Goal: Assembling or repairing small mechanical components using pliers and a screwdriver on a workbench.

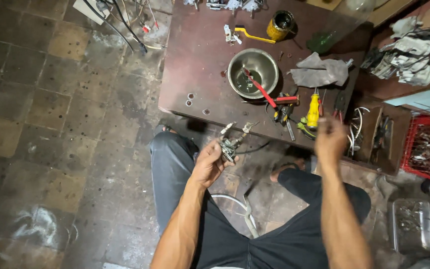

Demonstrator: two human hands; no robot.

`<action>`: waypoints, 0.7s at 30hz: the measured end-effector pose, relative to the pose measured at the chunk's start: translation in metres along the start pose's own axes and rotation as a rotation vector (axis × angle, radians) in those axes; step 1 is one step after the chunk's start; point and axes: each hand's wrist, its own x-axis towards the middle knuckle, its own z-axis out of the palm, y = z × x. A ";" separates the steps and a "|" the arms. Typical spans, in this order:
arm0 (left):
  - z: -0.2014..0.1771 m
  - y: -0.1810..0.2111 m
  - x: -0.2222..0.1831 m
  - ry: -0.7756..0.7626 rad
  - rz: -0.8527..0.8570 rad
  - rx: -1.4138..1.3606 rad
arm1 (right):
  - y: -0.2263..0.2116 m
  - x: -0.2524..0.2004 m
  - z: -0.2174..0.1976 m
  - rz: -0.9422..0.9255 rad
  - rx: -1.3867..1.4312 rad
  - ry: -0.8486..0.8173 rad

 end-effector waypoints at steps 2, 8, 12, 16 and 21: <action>0.015 -0.002 -0.003 -0.013 0.040 0.037 | -0.054 -0.029 0.005 0.119 0.195 -0.180; 0.003 -0.015 -0.005 -0.041 -0.031 0.145 | -0.121 -0.084 0.024 0.298 0.259 -0.468; 0.001 -0.015 -0.008 -0.048 -0.088 0.134 | -0.127 -0.093 0.019 0.260 0.243 -0.471; 0.000 -0.014 -0.007 -0.013 -0.123 0.062 | -0.125 -0.100 0.010 0.223 0.524 -0.511; -0.005 -0.016 -0.005 -0.012 -0.171 0.026 | -0.147 -0.100 -0.016 0.257 0.540 -0.580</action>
